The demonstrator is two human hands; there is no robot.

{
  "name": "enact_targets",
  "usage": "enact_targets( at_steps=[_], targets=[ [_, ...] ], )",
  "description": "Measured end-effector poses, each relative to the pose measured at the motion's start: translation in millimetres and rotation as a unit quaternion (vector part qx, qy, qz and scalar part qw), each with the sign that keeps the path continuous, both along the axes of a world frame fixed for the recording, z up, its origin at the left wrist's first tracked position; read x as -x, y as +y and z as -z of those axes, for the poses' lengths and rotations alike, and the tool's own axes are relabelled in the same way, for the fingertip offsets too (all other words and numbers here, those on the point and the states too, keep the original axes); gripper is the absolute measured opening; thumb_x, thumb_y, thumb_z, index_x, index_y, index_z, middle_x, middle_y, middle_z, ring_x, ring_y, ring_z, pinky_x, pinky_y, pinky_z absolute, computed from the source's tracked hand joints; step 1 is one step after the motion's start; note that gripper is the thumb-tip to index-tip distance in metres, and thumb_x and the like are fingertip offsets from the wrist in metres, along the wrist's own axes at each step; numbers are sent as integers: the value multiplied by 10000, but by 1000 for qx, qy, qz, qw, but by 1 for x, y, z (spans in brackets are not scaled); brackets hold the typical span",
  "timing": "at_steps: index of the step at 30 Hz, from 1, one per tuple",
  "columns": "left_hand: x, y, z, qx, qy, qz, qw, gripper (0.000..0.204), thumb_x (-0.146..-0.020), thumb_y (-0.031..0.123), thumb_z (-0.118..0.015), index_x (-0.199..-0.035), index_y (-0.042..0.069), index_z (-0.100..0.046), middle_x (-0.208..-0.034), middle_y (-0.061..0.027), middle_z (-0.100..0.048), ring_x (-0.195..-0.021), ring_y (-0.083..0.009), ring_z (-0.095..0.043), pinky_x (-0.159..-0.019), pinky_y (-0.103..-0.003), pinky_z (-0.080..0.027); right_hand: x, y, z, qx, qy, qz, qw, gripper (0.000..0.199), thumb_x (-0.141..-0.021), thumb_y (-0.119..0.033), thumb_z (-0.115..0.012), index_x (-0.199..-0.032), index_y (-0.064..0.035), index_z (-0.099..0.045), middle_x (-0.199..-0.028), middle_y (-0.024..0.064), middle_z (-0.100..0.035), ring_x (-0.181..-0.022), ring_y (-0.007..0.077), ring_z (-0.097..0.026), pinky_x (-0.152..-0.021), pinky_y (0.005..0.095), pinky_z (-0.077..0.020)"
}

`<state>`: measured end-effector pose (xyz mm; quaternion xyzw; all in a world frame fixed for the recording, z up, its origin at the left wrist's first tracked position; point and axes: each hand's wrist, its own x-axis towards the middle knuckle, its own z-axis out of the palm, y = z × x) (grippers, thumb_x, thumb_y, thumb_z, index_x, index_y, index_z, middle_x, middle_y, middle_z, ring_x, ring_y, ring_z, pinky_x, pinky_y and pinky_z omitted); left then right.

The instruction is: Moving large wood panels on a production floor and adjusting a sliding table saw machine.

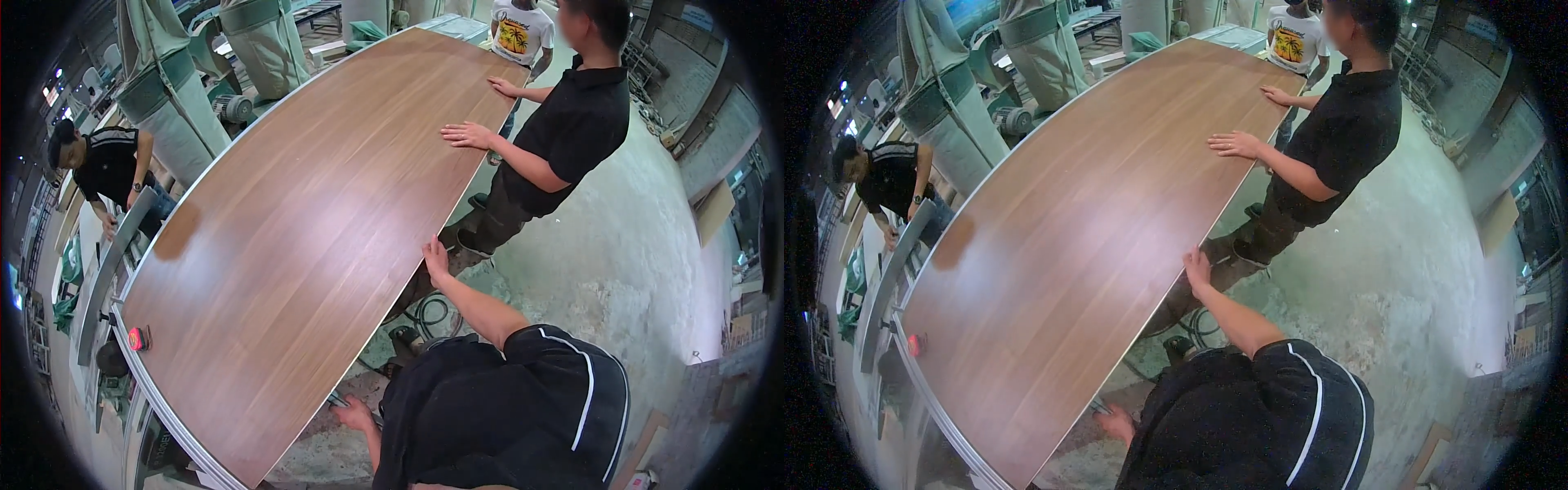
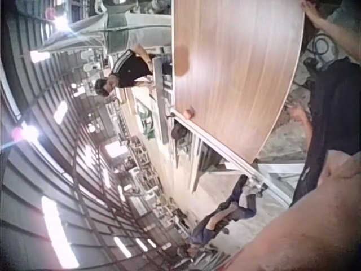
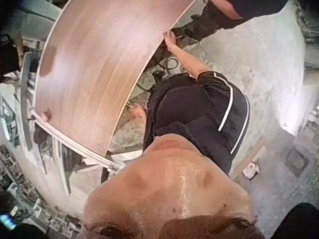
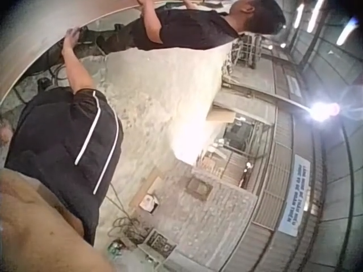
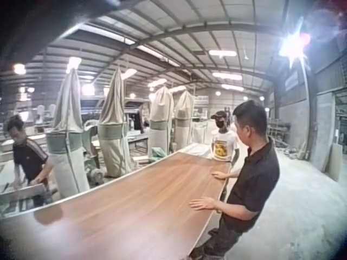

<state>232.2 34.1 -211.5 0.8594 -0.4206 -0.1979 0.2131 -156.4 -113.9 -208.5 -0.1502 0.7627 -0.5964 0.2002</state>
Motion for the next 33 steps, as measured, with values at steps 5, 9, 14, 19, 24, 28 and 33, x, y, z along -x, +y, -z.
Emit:
enact_targets(
  at_steps=[5,9,14,19,24,28,33],
  targets=[
    [-4,3,13,-17,-3,-11,1000,513,-787,355,-564,-1088,-45,-452,-920,-328,-588,-849,-510,-573,-736,-581,-438,1,6,-13,9,-30,-27,999,422,-929,-446,-521,-849,-32,-548,-781,38,-503,-759,168,-474,-720,338,-404],
    [-8,3,21,-9,-17,-5,1000,517,-786,352,-565,-1102,-40,-445,-942,-337,-586,-858,-510,-573,-736,-578,-440,-2,8,-19,-15,-25,-26,999,451,-916,-473,-532,-885,-25,-566,-801,57,-535,-782,179,-494,-741,346,-415],
    [-3,3,17,-4,-8,-13,1000,520,-784,342,-560,-1115,-40,-439,-922,-327,-593,-838,-512,-575,-734,-578,-440,4,9,-14,-12,-17,-29,999,418,-900,-433,-559,-897,-17,-597,-809,92,-577,-792,201,-539,-750,359,-436],
    [2,0,7,16,-21,2,1000,520,-781,334,-558,-1125,-37,-436,-904,-307,-606,-819,-512,-579,-735,-576,-444,17,9,1,-46,40,-48,997,459,-917,-478,-520,-906,-25,-589,-784,82,-546,-776,202,-515,-741,360,-425],
    [-11,2,13,7,-4,-11,1000,476,-778,323,-569,-1084,-32,-488,-1013,-304,-585,-883,-488,-581,-749,-558,-460,9,-5,19,-89,64,-67,992,404,-939,-408,-510,-1021,-21,-591,-929,109,-598,-897,210,-549,-805,359,-437],
    [-25,20,52,0,-12,-11,1000,421,-765,339,-621,-979,-22,-589,-991,-272,-591,-889,-456,-578,-776,-502,-470,5,-4,17,-126,21,-140,982,382,-955,-324,-448,-1165,-22,-555,-1098,104,-599,-983,219,-519,-905,373,-412],
    [-9,-5,37,-1,53,-41,998,437,-803,354,-576,-1068,15,-503,-1008,-264,-595,-883,-456,-593,-763,-540,-477,24,4,-7,-66,-76,-97,990,580,-973,-452,-411,-1284,31,-489,-1197,103,-569,-1043,238,-545,-880,381,-468]
  ],
)
